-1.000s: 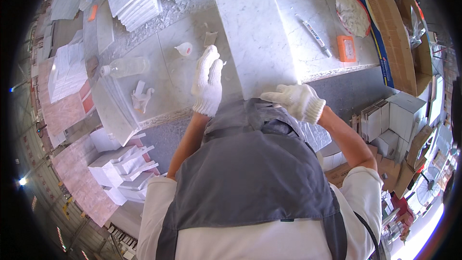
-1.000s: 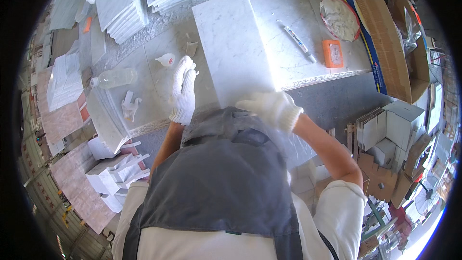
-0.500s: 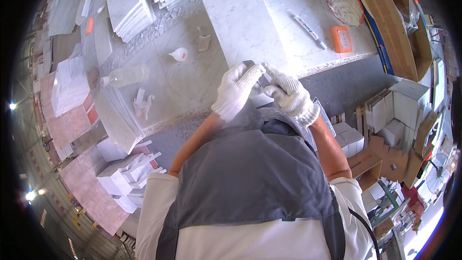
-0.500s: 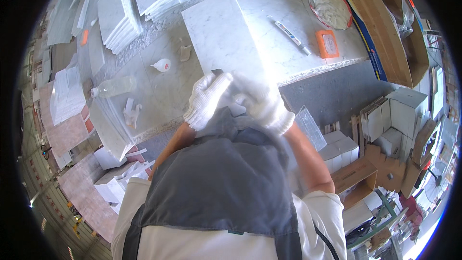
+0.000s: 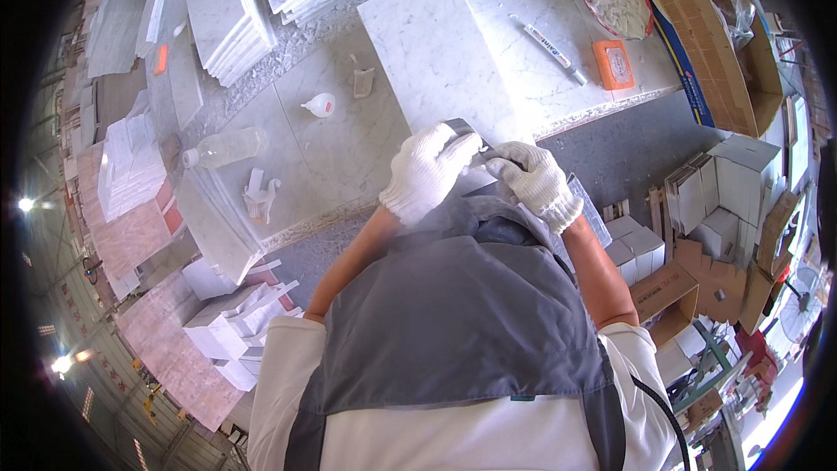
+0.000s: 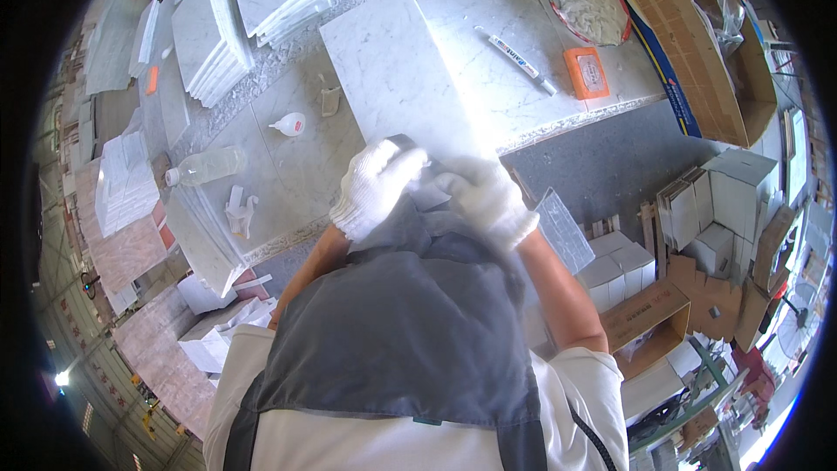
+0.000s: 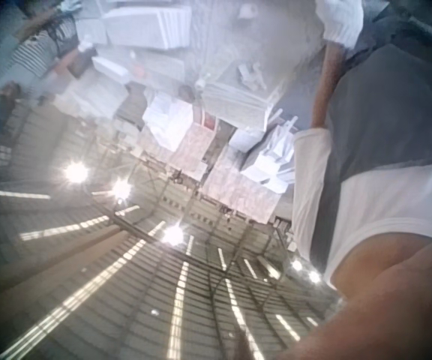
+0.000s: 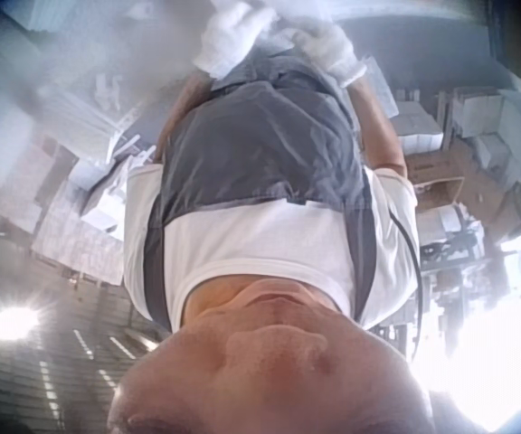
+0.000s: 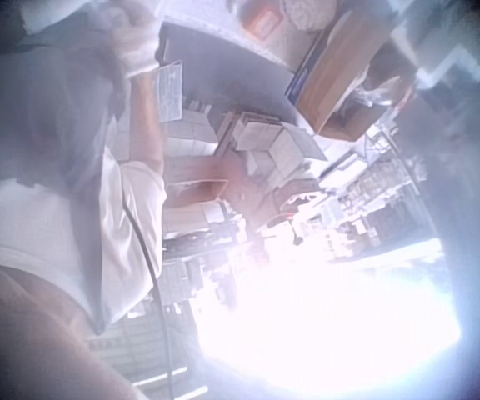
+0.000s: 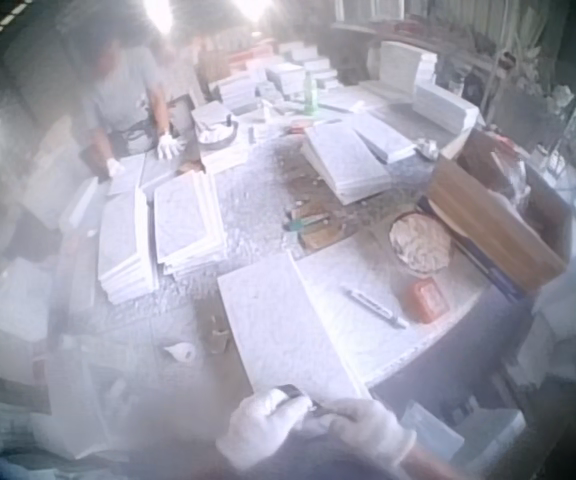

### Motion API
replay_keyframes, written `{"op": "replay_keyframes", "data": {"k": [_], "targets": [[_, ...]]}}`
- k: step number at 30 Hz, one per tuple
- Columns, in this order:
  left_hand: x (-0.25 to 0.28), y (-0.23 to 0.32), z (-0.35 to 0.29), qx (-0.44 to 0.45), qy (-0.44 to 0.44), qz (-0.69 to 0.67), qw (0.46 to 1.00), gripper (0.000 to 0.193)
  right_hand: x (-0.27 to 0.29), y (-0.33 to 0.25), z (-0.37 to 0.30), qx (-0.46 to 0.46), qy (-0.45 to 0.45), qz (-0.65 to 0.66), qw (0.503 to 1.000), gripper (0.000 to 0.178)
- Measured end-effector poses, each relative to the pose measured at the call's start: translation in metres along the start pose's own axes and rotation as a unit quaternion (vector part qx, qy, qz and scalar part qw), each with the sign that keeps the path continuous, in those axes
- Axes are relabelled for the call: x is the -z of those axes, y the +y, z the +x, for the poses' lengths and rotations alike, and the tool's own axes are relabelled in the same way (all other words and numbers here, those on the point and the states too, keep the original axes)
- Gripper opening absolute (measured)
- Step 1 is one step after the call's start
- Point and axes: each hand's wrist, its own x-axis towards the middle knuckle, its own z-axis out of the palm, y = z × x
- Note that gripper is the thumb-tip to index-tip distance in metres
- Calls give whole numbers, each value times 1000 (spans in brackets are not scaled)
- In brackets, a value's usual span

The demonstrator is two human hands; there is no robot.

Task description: The person applies adhesive from a tube onto a white tile using a putty knife to spread it evenly. The person then wipes the tile surface with a cloth and repeats the process on another tile.

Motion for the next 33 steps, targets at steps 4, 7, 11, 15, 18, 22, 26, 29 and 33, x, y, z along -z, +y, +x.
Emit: {"op": "replay_keyframes", "data": {"k": [4, 7, 11, 15, 18, 22, 26, 29, 33], "targets": [[10, 5, 2, -53, -10, 80, 995, 22, 6, -1, -2, -54, -7, 83, 995, 28], [8, 6, 0, -102, 4, 210, 972, 18, 11, 1, -1, -28, 30, 171, 984, 29], [-5, 7, -3, -98, 39, 45, 993, 18, 14, 3, 2, -18, 36, 185, 982, 35], [-6, 12, 1, -29, -14, -39, 999, 17, 14, 2, 4, -24, 25, 195, 980, 32], [-4, 17, 6, 66, -38, -108, 991, 16, 15, 1, 4, -24, 26, 193, 980, 37], [-13, 19, 15, 21, 30, -104, 994, 18, 16, -3, 5, -25, 30, 196, 980, 35], [-23, 15, 25, -42, 19, -46, 998, 20, 9, -8, 8, -21, 39, 183, 982, 35], [-26, 17, 30, -13, 18, -94, 995, 20, 10, -7, 10, -25, 9, 202, 979, 35], [-23, 27, 27, 30, 81, -212, 973, 19, 42, -1, 13, 63, -11, 122, 990, 35]]}}
